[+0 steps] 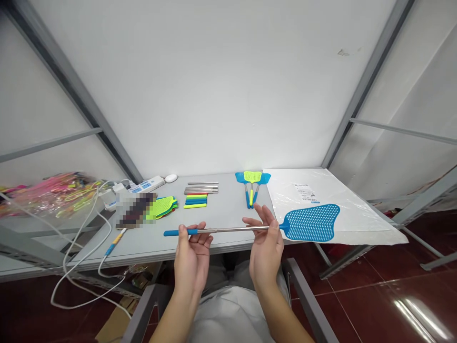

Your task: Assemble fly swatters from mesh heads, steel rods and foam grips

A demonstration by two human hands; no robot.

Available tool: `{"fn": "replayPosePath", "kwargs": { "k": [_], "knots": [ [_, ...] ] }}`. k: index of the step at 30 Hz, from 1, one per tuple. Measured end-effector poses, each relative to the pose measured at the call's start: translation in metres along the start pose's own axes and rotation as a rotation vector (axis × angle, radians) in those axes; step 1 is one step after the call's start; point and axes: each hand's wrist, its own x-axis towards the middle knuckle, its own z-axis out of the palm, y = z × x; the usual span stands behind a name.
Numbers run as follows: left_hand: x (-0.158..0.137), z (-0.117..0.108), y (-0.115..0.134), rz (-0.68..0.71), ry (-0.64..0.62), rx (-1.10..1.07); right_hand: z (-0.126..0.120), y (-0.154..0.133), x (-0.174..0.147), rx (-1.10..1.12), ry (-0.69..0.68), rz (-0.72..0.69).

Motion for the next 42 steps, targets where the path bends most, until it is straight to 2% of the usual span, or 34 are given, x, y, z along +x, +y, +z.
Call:
{"fn": "replayPosePath", "kwargs": {
  "k": [2,7,11,13,15,18,20,27,30,32,36,42],
  "knots": [
    [0.007,-0.003,0.005,-0.012,0.022,-0.02,-0.002,0.004,-0.001,-0.034,-0.084,0.007],
    [0.025,-0.009,0.027,0.009,0.135,-0.06,-0.011,0.011,0.008,-0.016,-0.282,0.126],
    [0.025,-0.009,0.033,0.049,0.157,-0.044,-0.018,0.002,0.016,0.058,-0.334,0.016],
    [0.025,-0.01,0.032,0.071,0.154,-0.051,-0.021,-0.005,0.02,0.112,-0.301,-0.016],
    [0.026,-0.011,0.033,0.07,0.164,-0.062,-0.025,-0.011,0.025,0.128,-0.16,-0.02],
    [0.033,-0.015,0.038,0.054,0.159,-0.076,-0.029,-0.016,0.033,0.034,0.1,-0.052],
    [0.04,-0.019,0.045,0.06,0.148,-0.091,-0.031,-0.016,0.038,0.003,0.173,-0.065],
    [0.058,-0.04,0.078,0.164,0.168,-0.093,-0.028,-0.008,0.033,-0.033,0.179,-0.045],
    [0.062,-0.047,0.09,0.243,0.119,0.052,-0.027,-0.01,0.03,-0.021,0.194,-0.045],
    [0.065,-0.052,0.096,0.215,0.036,0.176,-0.027,-0.013,0.031,-0.008,0.184,-0.033],
    [0.068,-0.058,0.096,0.11,-0.082,0.272,-0.025,-0.015,0.032,-0.011,0.145,0.012],
    [0.064,-0.055,0.087,0.222,-0.076,0.288,-0.02,-0.007,0.031,-0.096,0.072,-0.082]
  ]
}}
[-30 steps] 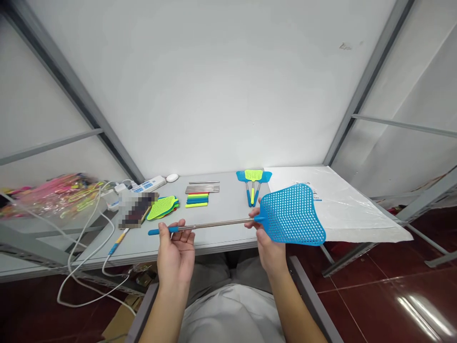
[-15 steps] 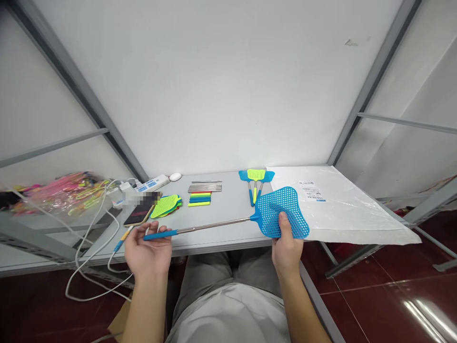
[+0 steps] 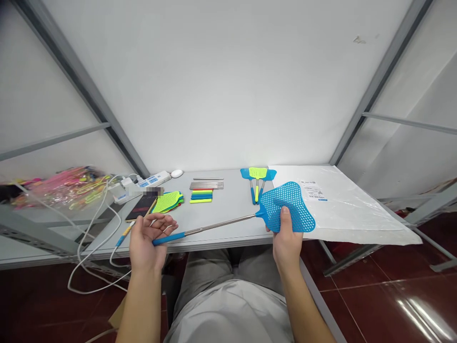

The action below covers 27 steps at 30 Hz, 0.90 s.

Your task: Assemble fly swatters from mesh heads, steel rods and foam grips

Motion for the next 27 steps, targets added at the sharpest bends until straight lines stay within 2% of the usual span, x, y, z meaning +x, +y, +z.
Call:
{"fn": "replayPosePath", "kwargs": {
  "k": [5,11,16,21,23,27],
  "knots": [
    [-0.004,0.005,0.002,0.053,0.047,-0.021,0.001,0.004,0.001,0.032,-0.022,0.02],
    [-0.011,0.015,0.001,0.065,0.032,-0.034,0.002,0.009,-0.002,0.045,0.011,0.042],
    [-0.039,0.042,-0.023,-0.042,-0.136,0.017,0.012,0.021,-0.032,-0.053,-0.053,0.192],
    [-0.05,0.054,-0.048,-0.154,-0.186,0.002,0.013,0.012,-0.042,-0.081,-0.113,0.141],
    [-0.049,0.054,-0.05,-0.171,-0.226,0.068,0.012,0.009,-0.041,-0.075,-0.132,0.14],
    [-0.046,0.051,-0.042,-0.119,-0.357,0.29,0.014,0.015,-0.037,-0.03,-0.119,0.155]
  ]
}}
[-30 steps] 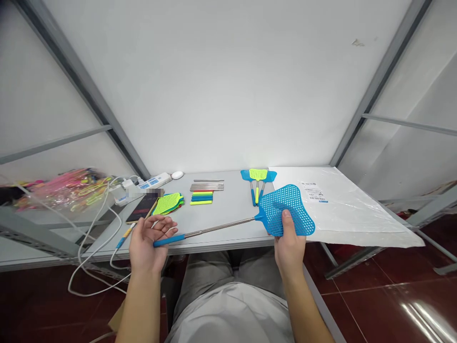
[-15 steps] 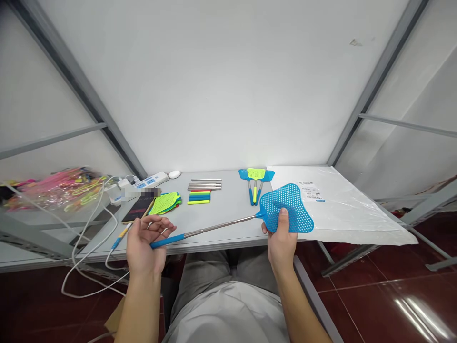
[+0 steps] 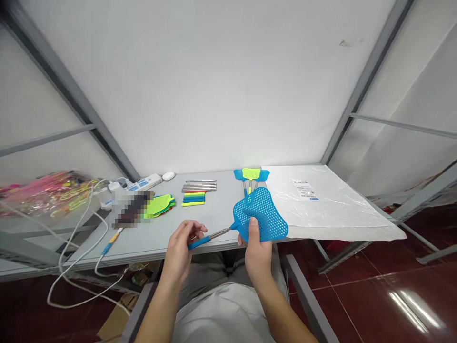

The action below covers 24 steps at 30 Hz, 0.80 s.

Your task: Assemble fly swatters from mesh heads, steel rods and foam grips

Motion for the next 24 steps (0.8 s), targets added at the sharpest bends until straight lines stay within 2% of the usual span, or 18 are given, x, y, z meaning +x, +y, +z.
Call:
{"fn": "replayPosePath", "kwargs": {
  "k": [2,6,10,13,18,24],
  "knots": [
    [-0.001,-0.004,0.006,-0.018,-0.085,0.142,0.0,0.006,0.005,0.031,-0.024,0.036],
    [-0.007,-0.005,0.007,-0.163,-0.302,0.327,-0.002,0.015,0.011,0.002,-0.125,0.103],
    [-0.017,0.009,-0.012,-0.265,-0.501,0.236,-0.003,0.022,0.006,-0.209,-0.344,0.17],
    [-0.019,0.023,-0.027,-0.319,-0.557,0.176,-0.006,0.027,0.008,-0.377,-0.386,0.169],
    [0.0,0.048,-0.026,-0.122,-0.465,0.38,-0.02,0.033,0.031,-0.475,-0.399,0.177],
    [0.053,0.092,-0.019,0.015,-0.507,0.633,-0.045,0.047,0.065,-0.515,-0.275,0.155]
  ]
}}
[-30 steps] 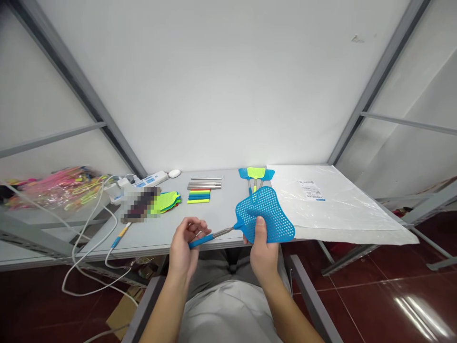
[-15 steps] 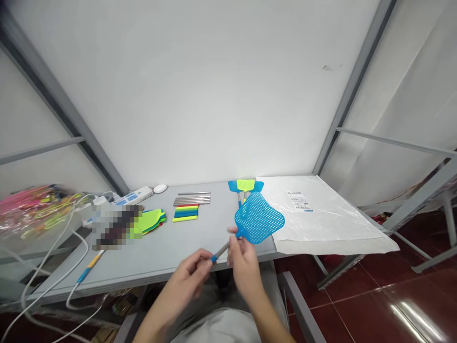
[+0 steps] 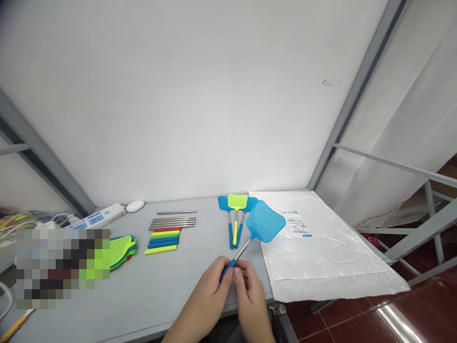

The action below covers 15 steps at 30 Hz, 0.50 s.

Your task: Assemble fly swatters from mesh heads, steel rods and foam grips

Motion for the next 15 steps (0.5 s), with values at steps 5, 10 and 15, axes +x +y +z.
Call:
{"fn": "replayPosePath", "kwargs": {
  "k": [5,10,15],
  "knots": [
    [0.051,0.011,0.006,0.061,-0.094,0.286,-0.024,0.001,0.036,-0.043,0.116,0.055],
    [0.088,0.01,0.012,0.199,-0.133,0.52,-0.038,-0.022,0.077,-0.197,0.102,0.077],
    [0.11,-0.007,0.0,0.349,-0.137,0.62,-0.042,-0.034,0.119,-0.679,0.197,0.126]
  ]
}}
